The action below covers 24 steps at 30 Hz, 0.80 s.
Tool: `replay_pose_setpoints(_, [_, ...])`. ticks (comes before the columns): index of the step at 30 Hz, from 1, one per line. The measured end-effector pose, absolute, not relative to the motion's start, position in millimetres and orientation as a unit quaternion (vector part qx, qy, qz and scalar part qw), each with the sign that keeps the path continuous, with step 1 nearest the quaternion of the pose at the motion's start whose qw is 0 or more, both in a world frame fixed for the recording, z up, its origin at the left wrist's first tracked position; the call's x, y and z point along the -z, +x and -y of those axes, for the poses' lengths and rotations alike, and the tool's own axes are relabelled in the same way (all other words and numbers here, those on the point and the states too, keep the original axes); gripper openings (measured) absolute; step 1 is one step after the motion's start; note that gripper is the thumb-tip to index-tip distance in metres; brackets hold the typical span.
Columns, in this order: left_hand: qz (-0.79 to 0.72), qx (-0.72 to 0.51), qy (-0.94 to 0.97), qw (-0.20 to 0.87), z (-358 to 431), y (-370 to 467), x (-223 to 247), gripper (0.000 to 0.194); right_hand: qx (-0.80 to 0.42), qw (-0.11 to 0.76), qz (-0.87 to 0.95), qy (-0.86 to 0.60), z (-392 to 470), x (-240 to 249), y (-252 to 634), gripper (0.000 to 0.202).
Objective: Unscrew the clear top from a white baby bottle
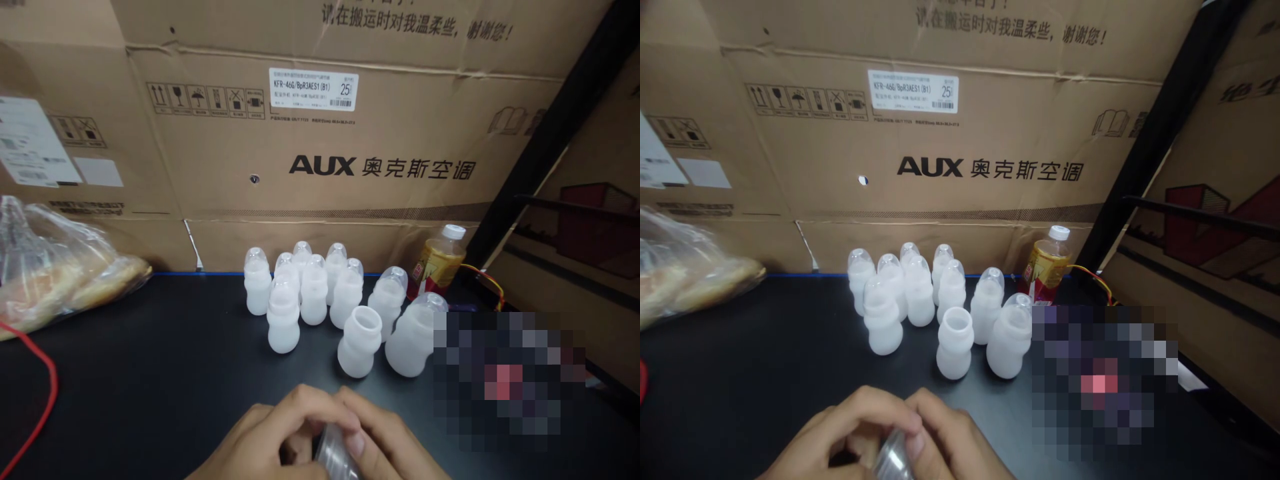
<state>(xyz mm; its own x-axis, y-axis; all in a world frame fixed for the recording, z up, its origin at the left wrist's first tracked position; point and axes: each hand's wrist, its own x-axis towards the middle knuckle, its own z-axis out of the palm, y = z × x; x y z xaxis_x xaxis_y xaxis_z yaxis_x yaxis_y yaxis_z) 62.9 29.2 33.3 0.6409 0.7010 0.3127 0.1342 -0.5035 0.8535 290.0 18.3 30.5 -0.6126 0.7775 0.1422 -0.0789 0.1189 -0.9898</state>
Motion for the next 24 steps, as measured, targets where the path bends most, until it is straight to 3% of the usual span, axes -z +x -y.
replay_pose_setpoints(2, [-0.278, -0.318, 0.785, 0.453, -31.8, 60.5, -34.6, 0.029, -0.627, 0.347, 0.644, -0.269, -18.9, -29.2, 290.2, 0.061])
replay_pose_setpoints(6, [-0.271, -0.317, 0.771, 0.481, -39.8, 54.5, -40.4, 0.036, -0.641, 0.313, 0.643, -0.278, -21.2, -27.6, 288.2, 0.088])
replay_pose_setpoints(8, [-0.275, -0.324, 0.771, 0.474, -43.4, 53.9, -38.6, 0.036, -0.647, 0.320, 0.642, -0.256, -21.6, -25.6, 287.8, 0.082])
replay_pose_setpoints(10, [-0.269, -0.352, 0.802, 0.401, -45.3, 55.7, -33.6, 0.035, -0.671, 0.326, 0.626, -0.226, -21.6, -20.7, 288.3, 0.073])
replay_pose_setpoints(13, [-0.228, -0.436, 0.844, 0.211, -44.5, 61.4, -30.7, 0.020, -0.704, 0.318, 0.604, -0.199, -21.8, -12.5, 289.4, 0.066])
replay_pose_setpoints(15, [-0.190, -0.468, 0.854, 0.125, -43.0, 65.7, -37.0, 0.026, -0.709, 0.312, 0.603, -0.193, -21.3, -13.7, 289.8, 0.065])
replay_pose_setpoints(17, [-0.166, -0.465, 0.864, 0.101, -42.1, 69.2, -48.3, 0.041, -0.701, 0.317, 0.606, -0.202, -19.4, -23.5, 290.1, 0.065])
replay_pose_setpoints(21, [-0.178, -0.442, 0.876, 0.073, -40.9, 72.0, -67.1, 0.036, -0.701, 0.305, 0.593, -0.252, -15.1, -51.4, 291.2, 0.071])
replay_pose_setpoints(24, [-0.197, -0.420, 0.885, 0.038, -38.6, 71.0, -70.3, 0.043, -0.692, 0.311, 0.610, -0.228, -16.3, -58.4, 290.9, 0.064])
